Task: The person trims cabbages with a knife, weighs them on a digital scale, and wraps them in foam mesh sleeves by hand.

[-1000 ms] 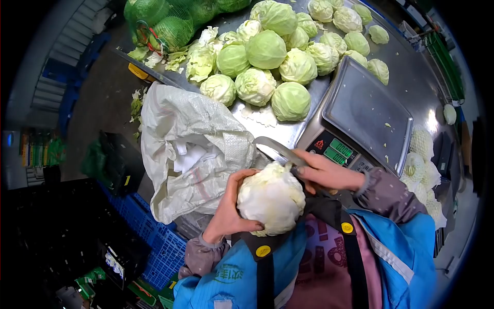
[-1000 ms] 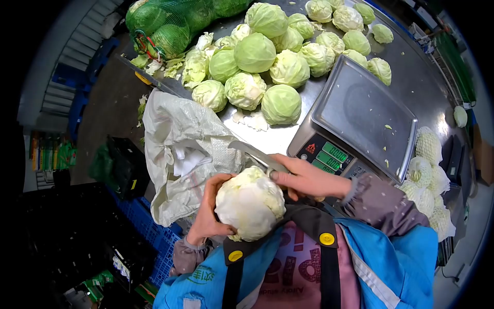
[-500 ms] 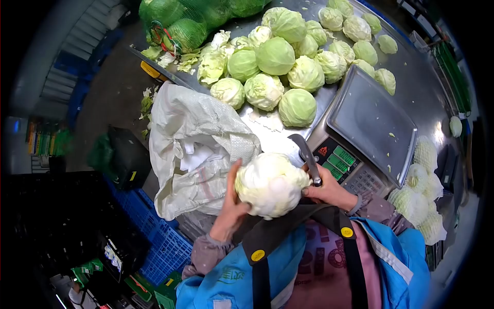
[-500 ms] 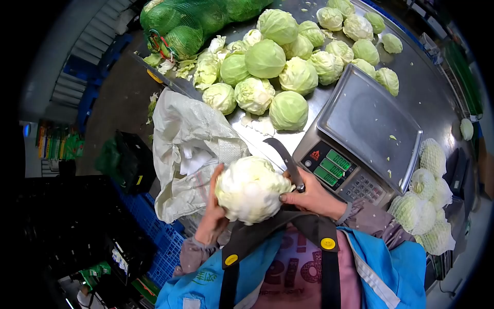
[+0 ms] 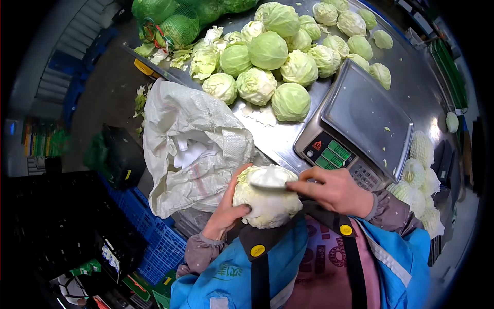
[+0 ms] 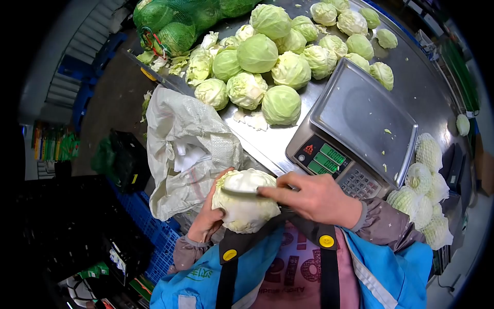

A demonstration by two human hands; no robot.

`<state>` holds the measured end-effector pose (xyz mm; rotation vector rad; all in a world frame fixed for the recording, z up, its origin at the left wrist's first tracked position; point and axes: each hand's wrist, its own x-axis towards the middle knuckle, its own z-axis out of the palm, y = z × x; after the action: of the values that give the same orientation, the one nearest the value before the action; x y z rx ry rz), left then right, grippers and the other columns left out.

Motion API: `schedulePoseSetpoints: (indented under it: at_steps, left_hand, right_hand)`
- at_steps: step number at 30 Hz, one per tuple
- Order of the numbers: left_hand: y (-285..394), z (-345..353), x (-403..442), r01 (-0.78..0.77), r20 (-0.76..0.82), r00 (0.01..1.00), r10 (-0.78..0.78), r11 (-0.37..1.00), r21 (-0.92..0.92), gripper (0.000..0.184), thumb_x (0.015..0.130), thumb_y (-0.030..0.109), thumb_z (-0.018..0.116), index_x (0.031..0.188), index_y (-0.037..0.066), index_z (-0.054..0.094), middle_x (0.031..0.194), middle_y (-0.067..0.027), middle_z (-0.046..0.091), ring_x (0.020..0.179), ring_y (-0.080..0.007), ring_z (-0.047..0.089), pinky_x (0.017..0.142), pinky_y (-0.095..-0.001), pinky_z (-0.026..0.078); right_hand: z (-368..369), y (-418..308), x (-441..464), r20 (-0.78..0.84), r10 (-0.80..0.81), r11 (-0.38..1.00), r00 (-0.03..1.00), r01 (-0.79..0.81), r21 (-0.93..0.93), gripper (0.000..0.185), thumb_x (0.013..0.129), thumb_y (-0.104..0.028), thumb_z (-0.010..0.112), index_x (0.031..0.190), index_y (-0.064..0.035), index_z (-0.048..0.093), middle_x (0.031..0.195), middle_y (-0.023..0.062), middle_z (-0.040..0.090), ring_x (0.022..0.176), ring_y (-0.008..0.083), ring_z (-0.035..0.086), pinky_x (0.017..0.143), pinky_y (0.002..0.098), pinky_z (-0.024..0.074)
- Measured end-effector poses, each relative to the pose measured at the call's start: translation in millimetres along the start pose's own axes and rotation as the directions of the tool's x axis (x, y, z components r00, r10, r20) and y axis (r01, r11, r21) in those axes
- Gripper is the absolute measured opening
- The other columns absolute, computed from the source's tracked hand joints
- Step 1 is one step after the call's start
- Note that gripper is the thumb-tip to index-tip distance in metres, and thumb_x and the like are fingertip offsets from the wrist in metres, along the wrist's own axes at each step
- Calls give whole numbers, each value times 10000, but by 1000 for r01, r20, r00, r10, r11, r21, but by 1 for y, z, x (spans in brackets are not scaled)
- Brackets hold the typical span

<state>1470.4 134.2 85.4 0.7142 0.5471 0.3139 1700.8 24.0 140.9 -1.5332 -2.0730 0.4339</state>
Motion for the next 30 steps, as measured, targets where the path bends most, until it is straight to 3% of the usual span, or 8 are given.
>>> schedulePoseSetpoints:
  at_steps: [10,13,17,20,22,25,28,30]
  left_hand:
    - [4,1,2,108,-11,994,-109,960,259,911,567,175,746,1317,20,252,1222,-87,408,1149,-198,398,971,-302,315]
    - [8,3,7,-94,154,988,-7,762,641,952,531,216,775,1308,13,265,1196,-98,405,1151,-225,381,991,-312,272]
    - [14,6,9,-100,182,983,-26,755,648,1030,502,243,789,1334,12,228,1267,-116,351,1209,-226,320,1013,-314,229]
    - [14,5,11,-87,161,987,15,891,446,1105,479,264,802,1359,16,182,1334,-125,289,1251,-228,273,1027,-315,204]
    - [10,0,17,-125,218,975,38,908,401,1176,457,279,822,1374,21,132,1370,-132,247,1270,-239,258,1035,-318,196]
    - [-4,-21,22,-224,234,963,131,874,432,1289,411,290,861,1386,72,47,1330,-144,322,1234,-253,341,1022,-379,277]
    - [-11,-17,22,-146,196,974,110,973,180,1244,457,298,839,1386,53,50,1363,-132,263,1260,-254,291,1033,-359,235]
    - [-11,-8,21,-102,143,985,97,994,29,1223,479,286,831,1389,72,42,1365,-129,262,1258,-258,295,1033,-379,243]
  right_hand:
    - [-3,-12,16,87,22,965,996,1,-263,430,726,-113,532,1143,-211,568,805,52,529,526,164,542,437,281,443]
    - [1,6,31,-111,178,917,978,-205,-341,435,731,-121,538,1156,-212,543,790,54,514,476,152,515,398,266,414]
    - [1,9,39,-193,249,968,949,-241,66,425,701,-272,659,1088,-119,572,741,65,542,529,258,544,475,340,438]
    - [13,35,43,-39,484,845,874,-456,280,317,718,-258,653,888,7,615,612,93,573,546,242,551,514,337,431]
    - [31,51,50,-29,562,617,827,-396,680,294,748,-239,634,796,47,587,613,45,569,557,167,549,504,311,420]
    - [-7,60,66,61,857,332,512,-639,694,343,775,-247,608,863,83,574,632,62,575,594,116,539,532,289,428]
    - [-16,74,69,-207,627,702,751,-431,567,532,787,-353,603,1063,79,465,662,93,570,543,150,556,538,301,458]
    - [-18,53,58,254,639,582,726,-672,458,586,800,-403,583,1101,71,416,739,115,575,511,141,542,543,303,467]
